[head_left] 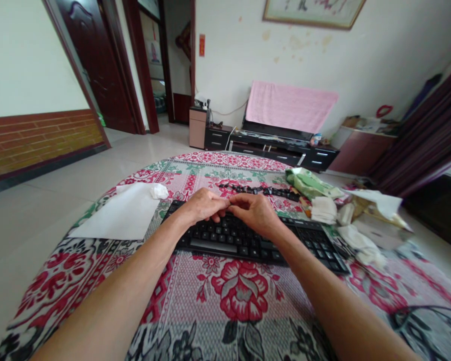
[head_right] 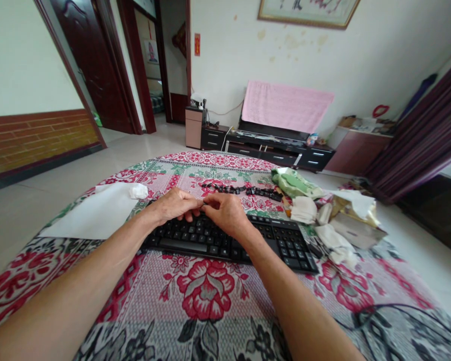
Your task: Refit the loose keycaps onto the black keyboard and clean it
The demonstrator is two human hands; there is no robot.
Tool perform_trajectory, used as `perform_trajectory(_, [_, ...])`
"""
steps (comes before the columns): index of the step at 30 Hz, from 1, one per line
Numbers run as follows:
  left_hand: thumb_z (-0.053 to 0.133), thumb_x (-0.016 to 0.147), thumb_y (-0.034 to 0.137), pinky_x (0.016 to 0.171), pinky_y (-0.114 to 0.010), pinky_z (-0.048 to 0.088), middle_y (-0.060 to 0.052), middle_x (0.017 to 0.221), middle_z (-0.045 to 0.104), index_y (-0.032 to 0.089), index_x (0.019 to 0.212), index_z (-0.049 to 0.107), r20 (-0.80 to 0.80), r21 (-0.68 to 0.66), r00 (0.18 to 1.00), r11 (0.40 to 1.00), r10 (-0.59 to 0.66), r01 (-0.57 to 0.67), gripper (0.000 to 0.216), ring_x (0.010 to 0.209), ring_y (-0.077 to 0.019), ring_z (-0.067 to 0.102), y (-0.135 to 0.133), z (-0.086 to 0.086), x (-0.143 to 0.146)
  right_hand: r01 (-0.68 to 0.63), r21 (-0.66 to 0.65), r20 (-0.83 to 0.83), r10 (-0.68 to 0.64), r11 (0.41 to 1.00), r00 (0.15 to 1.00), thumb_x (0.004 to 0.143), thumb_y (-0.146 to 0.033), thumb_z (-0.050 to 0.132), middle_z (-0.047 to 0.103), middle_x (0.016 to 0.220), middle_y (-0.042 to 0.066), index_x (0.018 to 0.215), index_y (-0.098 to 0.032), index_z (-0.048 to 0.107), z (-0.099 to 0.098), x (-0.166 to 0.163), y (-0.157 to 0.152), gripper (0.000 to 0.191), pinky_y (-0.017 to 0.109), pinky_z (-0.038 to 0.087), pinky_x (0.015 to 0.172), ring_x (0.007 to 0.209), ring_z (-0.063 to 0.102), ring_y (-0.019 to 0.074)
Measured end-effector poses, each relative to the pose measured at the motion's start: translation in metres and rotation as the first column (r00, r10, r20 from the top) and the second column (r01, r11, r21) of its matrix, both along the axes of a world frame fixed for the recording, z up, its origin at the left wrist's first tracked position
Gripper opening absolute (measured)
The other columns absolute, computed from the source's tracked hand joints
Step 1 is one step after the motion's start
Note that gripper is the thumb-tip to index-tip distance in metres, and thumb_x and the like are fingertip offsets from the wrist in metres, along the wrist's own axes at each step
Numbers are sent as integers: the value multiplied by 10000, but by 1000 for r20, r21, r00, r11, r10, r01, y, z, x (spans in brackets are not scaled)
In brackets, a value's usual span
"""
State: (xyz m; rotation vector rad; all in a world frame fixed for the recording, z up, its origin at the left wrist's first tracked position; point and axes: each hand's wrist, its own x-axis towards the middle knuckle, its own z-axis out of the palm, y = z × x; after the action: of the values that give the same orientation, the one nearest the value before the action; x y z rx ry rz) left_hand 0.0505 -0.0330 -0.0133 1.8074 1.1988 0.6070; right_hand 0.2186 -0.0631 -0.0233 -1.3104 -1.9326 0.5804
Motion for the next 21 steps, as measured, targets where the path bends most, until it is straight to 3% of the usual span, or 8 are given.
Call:
perform_trajectory(3, [503,737,369,445,-205,367,-21,554,610,137,622,650,-87,104,996,994,30,-21,298,413,-72,497,1,0,-3,-69,-126,106,82,990,991,712,-230,561,638,668,1,780,-169,684,7,8,-4,153,229,395,547,597,532,106])
perform_trajectory(7, [495,731,396,418,-206,331,9,503,550,152,588,620,-140,129,990,991,0,19,309,390,-67,444,2,-1,-6,-124,-278,181,179,953,967,701,-215,558,592,600,-21,739,-159,677,8,13,-7,137,217,340,493,519,459,80])
perform_trajectory(12, [488,717,376,427,-212,311,16,497,521,160,528,564,-194,141,981,989,-23,51,297,412,-72,427,2,-3,-6,-170,-246,262,234,954,936,706,-201,548,529,548,-41,714,-157,679,4,12,-7,139,208,281,469,495,381,65])
perform_trajectory(21, [569,640,359,507,-214,318,16,572,615,197,695,710,-328,201,930,950,-165,240,221,574,-113,522,-1,-6,-1,-176,-225,239,229,958,944,695,-195,558,538,524,-43,715,-167,712,0,14,-5,159,212,267,445,460,369,62])
